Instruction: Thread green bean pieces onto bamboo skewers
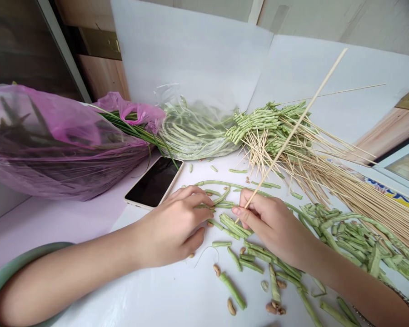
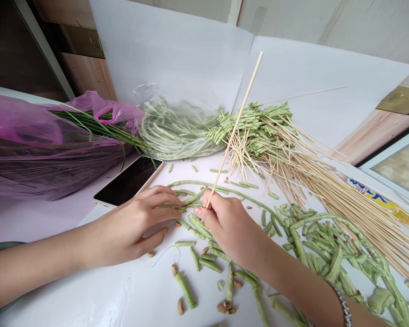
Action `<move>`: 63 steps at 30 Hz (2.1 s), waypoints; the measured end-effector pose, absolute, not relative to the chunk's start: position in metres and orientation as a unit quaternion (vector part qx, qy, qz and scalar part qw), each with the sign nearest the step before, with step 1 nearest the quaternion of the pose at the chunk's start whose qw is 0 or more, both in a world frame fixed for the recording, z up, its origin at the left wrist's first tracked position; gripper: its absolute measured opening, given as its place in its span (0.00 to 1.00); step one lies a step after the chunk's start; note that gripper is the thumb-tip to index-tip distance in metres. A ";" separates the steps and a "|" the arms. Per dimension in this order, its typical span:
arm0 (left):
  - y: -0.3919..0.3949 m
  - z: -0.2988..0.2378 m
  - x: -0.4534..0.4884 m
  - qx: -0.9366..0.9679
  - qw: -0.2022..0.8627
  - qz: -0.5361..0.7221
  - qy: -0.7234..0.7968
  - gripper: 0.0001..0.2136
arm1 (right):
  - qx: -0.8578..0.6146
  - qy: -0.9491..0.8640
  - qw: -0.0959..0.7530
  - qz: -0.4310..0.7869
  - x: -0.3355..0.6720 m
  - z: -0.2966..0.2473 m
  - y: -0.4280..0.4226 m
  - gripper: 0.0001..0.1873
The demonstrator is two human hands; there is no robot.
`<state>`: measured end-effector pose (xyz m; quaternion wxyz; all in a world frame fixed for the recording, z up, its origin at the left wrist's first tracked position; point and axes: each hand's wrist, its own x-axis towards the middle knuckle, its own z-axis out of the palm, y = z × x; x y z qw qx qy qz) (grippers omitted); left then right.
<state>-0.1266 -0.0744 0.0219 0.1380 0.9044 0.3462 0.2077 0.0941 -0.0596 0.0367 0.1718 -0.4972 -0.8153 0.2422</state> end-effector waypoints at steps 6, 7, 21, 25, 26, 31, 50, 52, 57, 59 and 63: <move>-0.074 0.022 -0.127 0.906 0.141 0.201 0.344 0.12 | -0.490 -0.821 0.163 0.243 0.093 0.036 -0.061 0.16; -0.074 0.022 -0.127 0.907 0.140 0.200 0.343 0.12 | -0.487 -0.823 0.162 0.244 0.092 0.036 -0.061 0.16; -0.073 0.021 -0.127 0.898 0.134 0.189 0.374 0.13 | -0.458 -0.832 0.131 0.286 0.094 0.033 -0.061 0.16; -0.071 0.020 -0.127 0.893 0.122 0.183 0.392 0.14 | -0.457 -0.830 0.126 0.293 0.091 0.035 -0.062 0.16; -0.071 0.020 -0.127 0.893 0.119 0.181 0.393 0.14 | -0.457 -0.830 0.128 0.293 0.090 0.035 -0.062 0.16; -0.071 0.020 -0.128 0.894 0.115 0.174 0.396 0.11 | -0.470 -0.816 0.124 0.314 0.092 0.035 -0.059 0.15; -0.072 0.018 -0.126 0.894 0.203 0.250 0.313 0.05 | -0.449 -0.787 0.247 0.343 0.098 0.045 -0.065 0.17; -0.073 0.016 -0.126 0.889 0.236 0.250 0.303 0.03 | -0.433 -0.789 0.231 0.370 0.097 0.045 -0.071 0.16; -0.074 0.016 -0.123 0.882 0.286 0.227 0.299 0.02 | -0.403 -0.787 0.166 0.437 0.093 0.046 -0.081 0.16; -0.075 0.018 -0.123 0.886 0.294 0.209 0.291 0.04 | -0.395 -0.785 0.145 0.454 0.092 0.048 -0.084 0.15; -0.076 0.023 -0.123 0.896 0.292 0.190 0.277 0.06 | -0.386 -0.784 0.103 0.474 0.088 0.052 -0.085 0.15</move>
